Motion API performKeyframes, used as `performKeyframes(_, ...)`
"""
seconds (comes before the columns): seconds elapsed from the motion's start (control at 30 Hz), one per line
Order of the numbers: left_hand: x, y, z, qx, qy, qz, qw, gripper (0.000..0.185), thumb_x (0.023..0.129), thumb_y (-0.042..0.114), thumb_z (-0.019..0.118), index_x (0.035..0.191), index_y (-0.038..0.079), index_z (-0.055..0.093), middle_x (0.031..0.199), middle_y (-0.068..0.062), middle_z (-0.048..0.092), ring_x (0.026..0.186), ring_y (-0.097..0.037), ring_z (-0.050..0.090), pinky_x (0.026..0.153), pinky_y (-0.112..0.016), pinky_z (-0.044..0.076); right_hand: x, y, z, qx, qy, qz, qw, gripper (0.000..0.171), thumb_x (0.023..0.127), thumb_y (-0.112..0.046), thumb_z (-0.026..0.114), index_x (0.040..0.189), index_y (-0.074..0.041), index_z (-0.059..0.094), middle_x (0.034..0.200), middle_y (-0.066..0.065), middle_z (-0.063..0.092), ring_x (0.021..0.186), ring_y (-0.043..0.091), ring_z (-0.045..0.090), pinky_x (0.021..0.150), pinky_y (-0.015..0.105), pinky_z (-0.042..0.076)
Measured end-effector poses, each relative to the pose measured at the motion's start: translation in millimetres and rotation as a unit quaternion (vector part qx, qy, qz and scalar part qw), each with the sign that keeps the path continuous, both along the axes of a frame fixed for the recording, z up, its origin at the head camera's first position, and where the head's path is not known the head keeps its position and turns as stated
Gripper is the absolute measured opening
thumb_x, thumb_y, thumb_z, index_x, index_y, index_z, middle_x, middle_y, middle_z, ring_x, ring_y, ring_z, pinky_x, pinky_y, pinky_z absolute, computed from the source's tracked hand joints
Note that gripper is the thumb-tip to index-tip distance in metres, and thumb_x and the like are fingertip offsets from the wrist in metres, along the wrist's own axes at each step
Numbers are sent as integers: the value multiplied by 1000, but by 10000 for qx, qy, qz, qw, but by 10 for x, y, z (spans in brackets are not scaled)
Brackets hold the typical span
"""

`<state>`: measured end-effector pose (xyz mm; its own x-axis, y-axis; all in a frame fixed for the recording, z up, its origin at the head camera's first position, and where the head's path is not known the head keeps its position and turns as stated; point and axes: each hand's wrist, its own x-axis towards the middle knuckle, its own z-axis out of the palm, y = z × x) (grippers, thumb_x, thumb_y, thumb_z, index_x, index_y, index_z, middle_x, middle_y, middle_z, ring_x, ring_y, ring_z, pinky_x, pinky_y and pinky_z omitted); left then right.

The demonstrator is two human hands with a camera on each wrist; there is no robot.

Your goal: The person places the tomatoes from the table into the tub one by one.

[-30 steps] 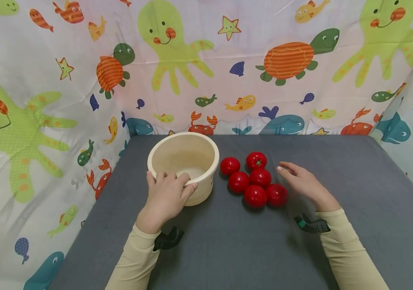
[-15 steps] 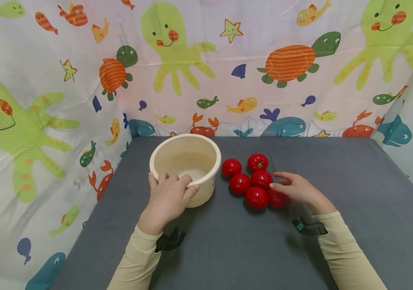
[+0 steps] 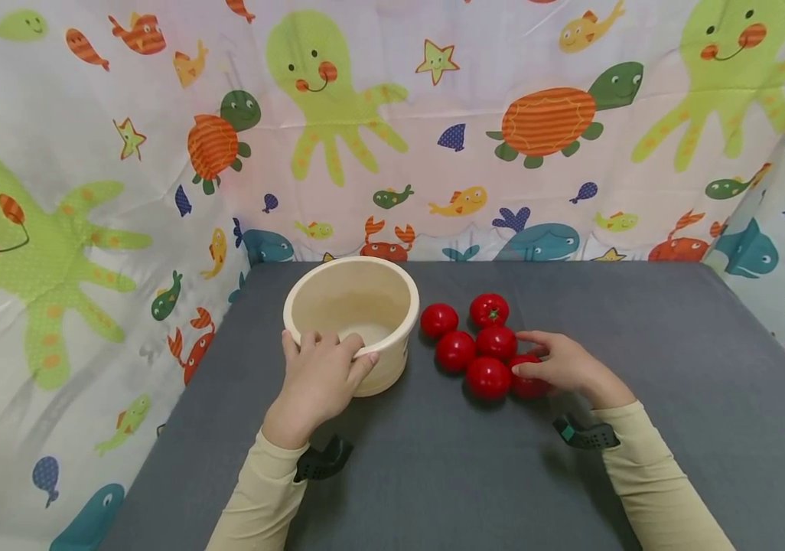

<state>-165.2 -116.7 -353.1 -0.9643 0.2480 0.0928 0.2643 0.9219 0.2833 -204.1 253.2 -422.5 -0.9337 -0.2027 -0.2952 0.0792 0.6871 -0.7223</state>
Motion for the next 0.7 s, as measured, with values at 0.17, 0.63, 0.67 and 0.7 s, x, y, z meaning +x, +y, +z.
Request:
performKeyframes(0.17,5,-3,1,-8,18,-12,10000,30,102,45,56,89,19,62,82,-6,57,116,-43,49,113,-78,7,-16,23,-21,-76,-46,-6,10000,77,88,-27,78,152,-4,41,134,31,57,109,37,62,71,40,63)
performKeyframes(0.63,-12,-11,-11,-7,-20,-16,10000,30,102,45,56,90,19,62,84,-7,58,117,-44,49,113,-79,6,-13,67,-8,-269,23,18,9996,62,91,-26,75,142,-2,50,132,31,57,108,36,62,71,40,63)
performKeyframes(0.67,-13,-11,-12,-6,-19,-16,10000,30,102,45,56,90,19,62,84,-7,58,117,-44,49,113,-79,6,-14,70,-7,-257,33,7,9997,61,91,-26,75,141,-2,51,132,30,57,108,36,61,71,40,63)
performKeyframes(0.7,-12,-10,-11,-4,-18,-17,10000,30,102,45,56,90,19,62,84,-7,58,117,-44,49,113,-79,6,-15,72,-6,-253,35,-3,9997,59,91,-25,75,139,-1,51,132,30,57,108,36,61,71,40,63)
